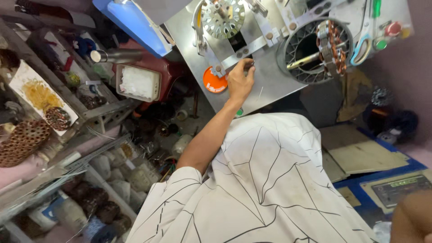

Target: The person operates an automated coil winding machine by loading a stator, initiating the winding process with a button, and then trimming the copper wire and securing the wire ends by hand.

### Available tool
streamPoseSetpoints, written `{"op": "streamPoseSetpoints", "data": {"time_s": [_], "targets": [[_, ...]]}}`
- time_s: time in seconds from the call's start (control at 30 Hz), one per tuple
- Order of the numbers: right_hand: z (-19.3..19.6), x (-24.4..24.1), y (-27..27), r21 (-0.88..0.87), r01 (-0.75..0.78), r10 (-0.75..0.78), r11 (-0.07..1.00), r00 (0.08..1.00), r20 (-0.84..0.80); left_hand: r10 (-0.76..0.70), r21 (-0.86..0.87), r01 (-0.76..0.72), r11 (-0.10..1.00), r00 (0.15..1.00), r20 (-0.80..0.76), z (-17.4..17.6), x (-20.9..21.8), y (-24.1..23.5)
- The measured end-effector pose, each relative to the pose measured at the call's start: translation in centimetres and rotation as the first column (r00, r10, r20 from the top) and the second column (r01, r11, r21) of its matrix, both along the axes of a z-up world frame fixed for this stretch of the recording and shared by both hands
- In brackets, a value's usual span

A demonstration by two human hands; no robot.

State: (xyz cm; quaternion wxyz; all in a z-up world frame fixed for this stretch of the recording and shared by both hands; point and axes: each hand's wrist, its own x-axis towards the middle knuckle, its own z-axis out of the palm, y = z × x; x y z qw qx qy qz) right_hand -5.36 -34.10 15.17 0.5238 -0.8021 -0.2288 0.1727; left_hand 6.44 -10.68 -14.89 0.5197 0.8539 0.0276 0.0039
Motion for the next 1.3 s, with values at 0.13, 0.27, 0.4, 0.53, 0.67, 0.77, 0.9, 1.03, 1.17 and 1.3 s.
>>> {"op": "streamPoseSetpoints", "data": {"time_s": [0.13, 0.27, 0.4, 0.53, 0.67, 0.77, 0.9, 1.03, 1.17, 1.3], "targets": [[-0.3, -1.4, -3.0, 0.054, 0.134, -0.136, 0.99, 0.99, 0.033, 0.015, 0.154, -0.017, 0.988, 1.0, 0.019, 0.0, -0.6, -0.2], [-1.6, 0.5, -5.2, 0.101, 0.166, -0.174, 0.981, 0.982, 0.073, 0.038, 0.144, -0.045, 0.989, 0.998, 0.054, -0.1, -0.9, -1.6], [-1.3, 2.8, -9.2, 0.19, 0.295, -0.318, 0.936, 0.942, 0.103, 0.025, 0.12, -0.032, 0.992, 0.998, 0.055, 0.9, -0.3, -1.1], [-0.2, 2.8, -16.2, 0.155, 0.566, -0.585, 0.81, 0.799, 0.141, 0.131, 0.237, -0.132, 0.962, 0.991, 0.019, 1.4, -1.2, -2.1], [-1.3, 4.5, -15.5, 0.054, 0.571, -0.572, 0.819, 0.806, 0.149, 0.295, 0.105, -0.297, 0.949, 0.955, 0.027, 3.2, -3.6, -2.4], [-2.4, 4.4, -12.8, -0.108, 0.408, -0.388, 0.907, 0.907, 0.164, 0.295, 0.158, -0.297, 0.942, 0.955, 0.039, 4.0, -5.8, -2.2], [-3.0, 3.4, -9.8, -0.211, 0.247, -0.216, 0.946, 0.963, 0.159, 0.234, 0.286, -0.235, 0.929, 0.972, 0.038, 4.0, -7.7, -1.9], [-2.7, 2.3, -6.6, -0.225, 0.297, -0.265, 0.928, 0.95, 0.164, 0.268, 0.112, -0.267, 0.957, 0.963, 0.005, 4.4, -6.4, -2.7], [-3.6, 2.2, -5.0, -0.273, 0.443, -0.413, 0.854, 0.896, 0.16, 0.126, -0.133, -0.095, 0.987, 0.961, 0.246, 10.8, -4.5, -6.1], [-4.3, 3.0, -4.8, -0.21, 0.603, -0.573, 0.77, 0.798, 0.187, -0.08, -0.251, 0.111, 0.962, 0.988, 0.131, 16.3, -2.6, -8.0]]}}
